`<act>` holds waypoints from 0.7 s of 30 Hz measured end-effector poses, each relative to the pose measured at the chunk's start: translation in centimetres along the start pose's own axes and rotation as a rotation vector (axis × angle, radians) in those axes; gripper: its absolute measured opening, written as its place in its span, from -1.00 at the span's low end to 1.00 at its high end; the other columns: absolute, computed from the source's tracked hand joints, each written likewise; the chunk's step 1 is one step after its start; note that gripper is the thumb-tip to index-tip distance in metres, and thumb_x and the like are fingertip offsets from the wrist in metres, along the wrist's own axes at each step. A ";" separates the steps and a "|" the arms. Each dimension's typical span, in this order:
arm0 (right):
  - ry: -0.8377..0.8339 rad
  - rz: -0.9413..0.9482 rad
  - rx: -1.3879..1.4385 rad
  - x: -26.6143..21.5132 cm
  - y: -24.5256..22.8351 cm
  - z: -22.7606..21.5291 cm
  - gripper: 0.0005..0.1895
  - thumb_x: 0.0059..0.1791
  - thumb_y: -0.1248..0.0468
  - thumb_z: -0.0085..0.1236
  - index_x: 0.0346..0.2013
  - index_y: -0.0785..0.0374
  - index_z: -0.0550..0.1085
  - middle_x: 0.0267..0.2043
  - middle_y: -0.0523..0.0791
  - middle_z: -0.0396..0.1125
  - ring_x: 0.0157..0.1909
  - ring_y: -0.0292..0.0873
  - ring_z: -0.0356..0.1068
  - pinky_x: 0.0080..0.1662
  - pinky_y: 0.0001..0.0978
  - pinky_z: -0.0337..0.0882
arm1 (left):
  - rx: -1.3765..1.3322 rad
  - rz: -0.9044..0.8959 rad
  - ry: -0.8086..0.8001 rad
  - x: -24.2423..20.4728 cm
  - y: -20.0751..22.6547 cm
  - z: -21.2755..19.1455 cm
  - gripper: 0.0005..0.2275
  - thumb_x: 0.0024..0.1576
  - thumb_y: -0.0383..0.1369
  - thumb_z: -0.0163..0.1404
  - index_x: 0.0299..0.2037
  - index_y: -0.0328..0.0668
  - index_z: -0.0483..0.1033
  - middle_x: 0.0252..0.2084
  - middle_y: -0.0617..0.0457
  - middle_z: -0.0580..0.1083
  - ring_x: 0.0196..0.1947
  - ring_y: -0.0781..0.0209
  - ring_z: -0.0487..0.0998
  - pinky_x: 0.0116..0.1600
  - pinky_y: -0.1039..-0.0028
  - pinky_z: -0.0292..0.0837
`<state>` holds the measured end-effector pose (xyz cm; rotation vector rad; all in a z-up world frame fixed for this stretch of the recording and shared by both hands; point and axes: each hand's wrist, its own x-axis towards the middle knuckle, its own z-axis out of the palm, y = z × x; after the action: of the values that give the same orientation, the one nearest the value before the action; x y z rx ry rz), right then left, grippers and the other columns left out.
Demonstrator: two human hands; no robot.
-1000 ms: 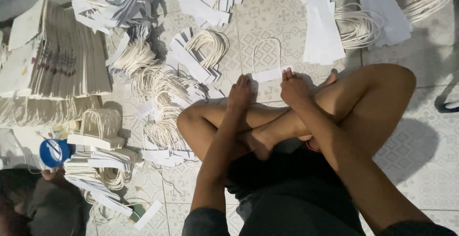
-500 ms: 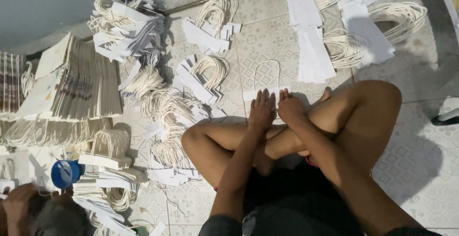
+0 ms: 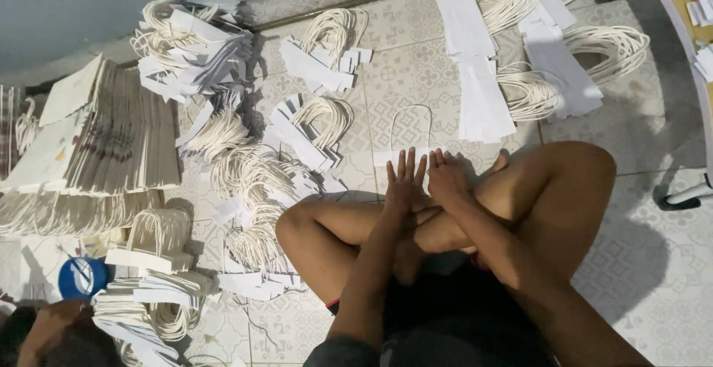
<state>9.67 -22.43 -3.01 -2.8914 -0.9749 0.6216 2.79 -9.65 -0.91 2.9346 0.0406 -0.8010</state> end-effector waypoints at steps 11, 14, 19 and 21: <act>-0.046 -0.015 0.069 0.7 -1.0 -4.4 -0.39 0.21 0.12 -0.39 0.51 0.37 0.07 0.57 0.10 -0.02 0.54 0.16 0.01 0.44 0.12 -0.06 | 0.073 -0.028 -0.028 0.5 0.0 0.7 0.07 0.02 0.43 -0.17 0.58 0.11 -0.49 0.61 -0.09 -0.54 0.58 -0.23 -0.56 0.54 -0.21 -0.60; -0.074 0.029 0.106 1.3 -1.5 -5.3 -0.40 0.23 0.13 -0.42 0.52 0.38 0.04 0.58 0.12 -0.07 0.57 0.14 -0.04 0.48 0.11 -0.17 | 0.001 -0.005 -0.133 0.5 -0.4 -0.4 0.05 0.06 0.40 -0.18 0.56 0.11 -0.55 0.58 -0.09 -0.64 0.56 -0.24 -0.66 0.52 -0.25 -0.66; 0.022 0.029 0.113 3.5 -1.1 -4.9 -0.43 0.24 0.15 -0.36 0.50 0.40 0.11 0.54 0.14 0.01 0.55 0.15 0.01 0.47 0.13 -0.16 | -0.074 0.007 -0.241 1.2 -0.9 -1.2 0.06 0.03 0.49 -0.24 0.56 0.13 -0.50 0.56 -0.03 -0.69 0.54 -0.19 -0.73 0.51 -0.22 -0.76; 0.042 0.012 0.133 4.2 -0.7 -4.1 -0.44 0.25 0.16 -0.35 0.49 0.42 0.12 0.54 0.15 0.02 0.55 0.16 0.01 0.47 0.13 -0.17 | -0.085 0.012 -0.247 1.1 -1.0 -0.8 0.05 0.06 0.48 -0.24 0.56 0.15 -0.55 0.55 -0.02 -0.71 0.53 -0.18 -0.75 0.51 -0.22 -0.77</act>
<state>13.86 -18.97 -0.69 -2.7842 -0.8757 0.6000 4.05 -8.54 -0.84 2.7327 0.0374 -1.1238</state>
